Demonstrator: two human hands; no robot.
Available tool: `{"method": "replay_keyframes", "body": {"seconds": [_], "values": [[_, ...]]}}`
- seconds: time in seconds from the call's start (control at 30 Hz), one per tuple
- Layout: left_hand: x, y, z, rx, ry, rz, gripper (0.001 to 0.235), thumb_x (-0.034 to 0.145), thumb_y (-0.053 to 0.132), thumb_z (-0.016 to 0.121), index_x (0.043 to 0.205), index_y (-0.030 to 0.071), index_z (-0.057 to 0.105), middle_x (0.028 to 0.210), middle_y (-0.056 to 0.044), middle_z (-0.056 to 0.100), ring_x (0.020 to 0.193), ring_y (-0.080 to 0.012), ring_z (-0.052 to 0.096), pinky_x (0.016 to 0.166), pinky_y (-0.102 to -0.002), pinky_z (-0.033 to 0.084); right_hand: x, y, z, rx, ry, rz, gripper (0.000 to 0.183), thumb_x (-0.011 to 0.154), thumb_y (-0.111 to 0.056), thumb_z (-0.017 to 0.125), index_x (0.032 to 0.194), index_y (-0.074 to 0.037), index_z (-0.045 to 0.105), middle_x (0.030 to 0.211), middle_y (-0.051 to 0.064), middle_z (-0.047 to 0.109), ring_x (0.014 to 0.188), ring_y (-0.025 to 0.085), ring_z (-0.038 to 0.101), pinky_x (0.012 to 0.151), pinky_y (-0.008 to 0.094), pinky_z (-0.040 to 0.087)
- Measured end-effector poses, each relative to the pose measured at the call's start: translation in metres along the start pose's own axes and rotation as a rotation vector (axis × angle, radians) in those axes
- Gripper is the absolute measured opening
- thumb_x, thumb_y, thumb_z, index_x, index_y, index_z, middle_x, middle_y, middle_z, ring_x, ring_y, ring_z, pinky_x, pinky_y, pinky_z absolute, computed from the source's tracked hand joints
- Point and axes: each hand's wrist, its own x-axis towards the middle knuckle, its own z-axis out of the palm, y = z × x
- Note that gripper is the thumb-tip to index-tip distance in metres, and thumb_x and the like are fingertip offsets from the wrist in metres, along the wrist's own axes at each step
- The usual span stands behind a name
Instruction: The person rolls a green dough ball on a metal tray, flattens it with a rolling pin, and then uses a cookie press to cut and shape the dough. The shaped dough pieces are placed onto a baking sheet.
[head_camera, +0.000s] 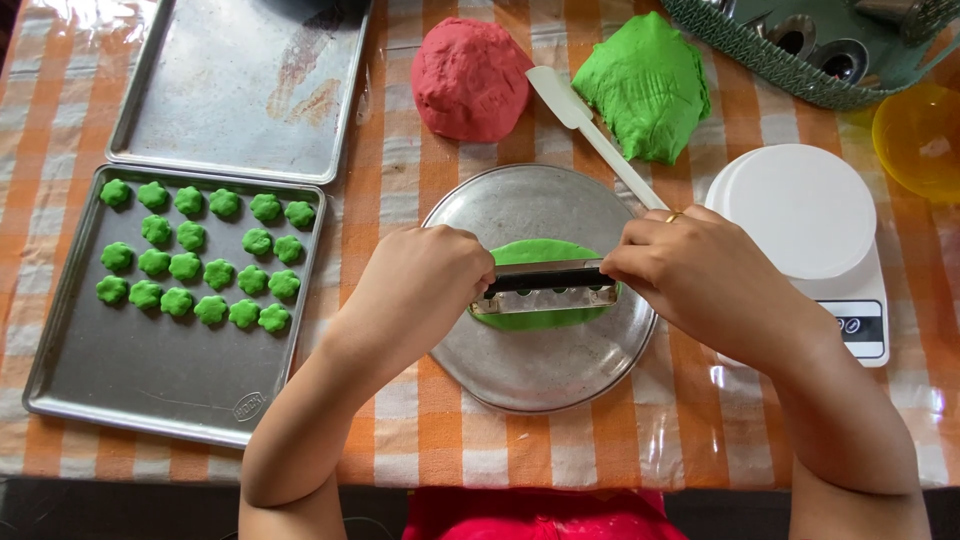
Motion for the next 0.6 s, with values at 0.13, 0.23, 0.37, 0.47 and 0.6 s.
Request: {"method": "replay_keyframes", "body": {"seconds": [0.13,0.23,0.37,0.47,0.6], "values": [[0.001,-0.001,-0.001,0.015,-0.012,0.007,0.034,0.056,-0.005,0.052,0.058,0.018,0.027,0.056,-0.001,0.031,0.057,-0.0283,0.021,0.049,-0.040,0.027,0.001,-0.002,0.001,-0.039,-0.027,0.012,0.014,0.099,-0.025,0.062,0.096,-0.025,0.076,0.086,-0.004,0.068,0.078,0.024,0.064,0.071,0.041,0.047],[0.003,-0.001,-0.005,-0.073,-0.055,-0.021,0.025,0.071,-0.003,0.051,0.058,0.017,0.043,0.057,-0.001,0.043,0.053,-0.0306,0.033,0.050,-0.042,0.034,0.003,-0.004,-0.002,-0.084,-0.061,0.046,0.016,0.101,-0.026,0.060,0.093,-0.026,0.074,0.083,-0.006,0.066,0.080,0.022,0.063,0.069,0.041,0.048],[0.006,0.000,-0.002,-0.025,-0.051,-0.028,0.028,0.057,-0.002,0.049,0.060,0.018,0.030,0.062,-0.001,0.027,0.063,-0.0270,0.019,0.050,-0.040,0.025,0.006,-0.007,-0.006,-0.094,-0.105,0.068,0.021,0.102,-0.027,0.059,0.087,-0.026,0.073,0.079,-0.007,0.066,0.070,0.024,0.064,0.072,0.041,0.049],[0.011,0.001,0.001,0.013,-0.065,-0.039,0.036,0.048,-0.005,0.048,0.060,0.017,0.022,0.061,-0.001,0.019,0.064,-0.0256,0.015,0.048,-0.039,0.019,0.009,-0.007,-0.008,-0.125,-0.127,0.062,0.024,0.102,-0.024,0.057,0.084,-0.025,0.072,0.075,-0.007,0.064,0.067,0.023,0.063,0.070,0.040,0.048],[0.019,0.005,0.009,0.052,-0.037,-0.018,0.032,0.053,-0.017,0.056,0.058,0.013,0.046,0.053,-0.005,0.052,0.042,-0.0349,0.048,0.037,-0.043,0.032,0.014,-0.007,-0.009,-0.193,-0.158,0.029,0.027,0.101,-0.025,0.056,0.079,-0.025,0.071,0.074,-0.008,0.063,0.069,0.025,0.066,0.067,0.043,0.050]]}}
